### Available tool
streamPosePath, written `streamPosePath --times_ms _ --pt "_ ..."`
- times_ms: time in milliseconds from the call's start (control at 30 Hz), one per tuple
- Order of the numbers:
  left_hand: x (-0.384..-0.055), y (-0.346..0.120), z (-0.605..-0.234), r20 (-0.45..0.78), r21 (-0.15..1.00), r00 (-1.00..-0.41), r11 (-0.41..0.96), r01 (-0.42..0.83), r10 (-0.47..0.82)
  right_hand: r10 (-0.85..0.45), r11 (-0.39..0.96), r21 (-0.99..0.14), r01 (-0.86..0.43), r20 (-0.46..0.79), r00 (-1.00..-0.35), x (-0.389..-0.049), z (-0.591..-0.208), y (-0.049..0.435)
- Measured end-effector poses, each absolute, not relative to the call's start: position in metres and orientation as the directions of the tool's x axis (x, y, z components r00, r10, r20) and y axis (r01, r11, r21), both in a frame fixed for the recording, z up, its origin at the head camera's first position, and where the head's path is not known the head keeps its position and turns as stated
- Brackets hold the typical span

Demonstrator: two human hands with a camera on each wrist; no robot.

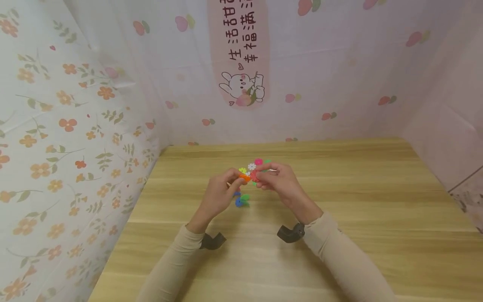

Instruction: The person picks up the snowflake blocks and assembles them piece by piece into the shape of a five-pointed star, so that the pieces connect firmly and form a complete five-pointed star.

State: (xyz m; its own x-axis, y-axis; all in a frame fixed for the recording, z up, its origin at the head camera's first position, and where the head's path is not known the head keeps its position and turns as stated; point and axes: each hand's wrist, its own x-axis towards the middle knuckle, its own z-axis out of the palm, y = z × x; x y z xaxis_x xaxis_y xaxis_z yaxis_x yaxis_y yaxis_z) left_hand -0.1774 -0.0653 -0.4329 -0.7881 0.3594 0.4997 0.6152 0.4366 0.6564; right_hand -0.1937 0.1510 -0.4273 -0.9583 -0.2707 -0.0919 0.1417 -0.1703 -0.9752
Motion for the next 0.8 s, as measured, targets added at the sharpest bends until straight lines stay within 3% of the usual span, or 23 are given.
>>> streamPosePath --times_ms 233,533,800 --pt "-0.1742 -0.0632 -0.4315 0.583 0.513 -0.728 0.531 0.674 0.361 -0.272 -0.185 -0.975 0.124 -0.07 -0.96 -0.1904 -0.426 0.1498" --pt "-0.1736 -0.0629 -0.435 0.573 0.551 -0.738 0.498 0.669 0.357 -0.322 -0.116 -0.985 0.131 -0.087 -0.943 -0.191 -0.4269 0.1508" --pt "-0.1688 -0.0598 -0.4345 0.597 0.46 -0.722 0.588 0.666 0.35 -0.304 -0.181 -0.967 0.178 -0.117 -0.946 -0.1884 -0.4316 0.1436"
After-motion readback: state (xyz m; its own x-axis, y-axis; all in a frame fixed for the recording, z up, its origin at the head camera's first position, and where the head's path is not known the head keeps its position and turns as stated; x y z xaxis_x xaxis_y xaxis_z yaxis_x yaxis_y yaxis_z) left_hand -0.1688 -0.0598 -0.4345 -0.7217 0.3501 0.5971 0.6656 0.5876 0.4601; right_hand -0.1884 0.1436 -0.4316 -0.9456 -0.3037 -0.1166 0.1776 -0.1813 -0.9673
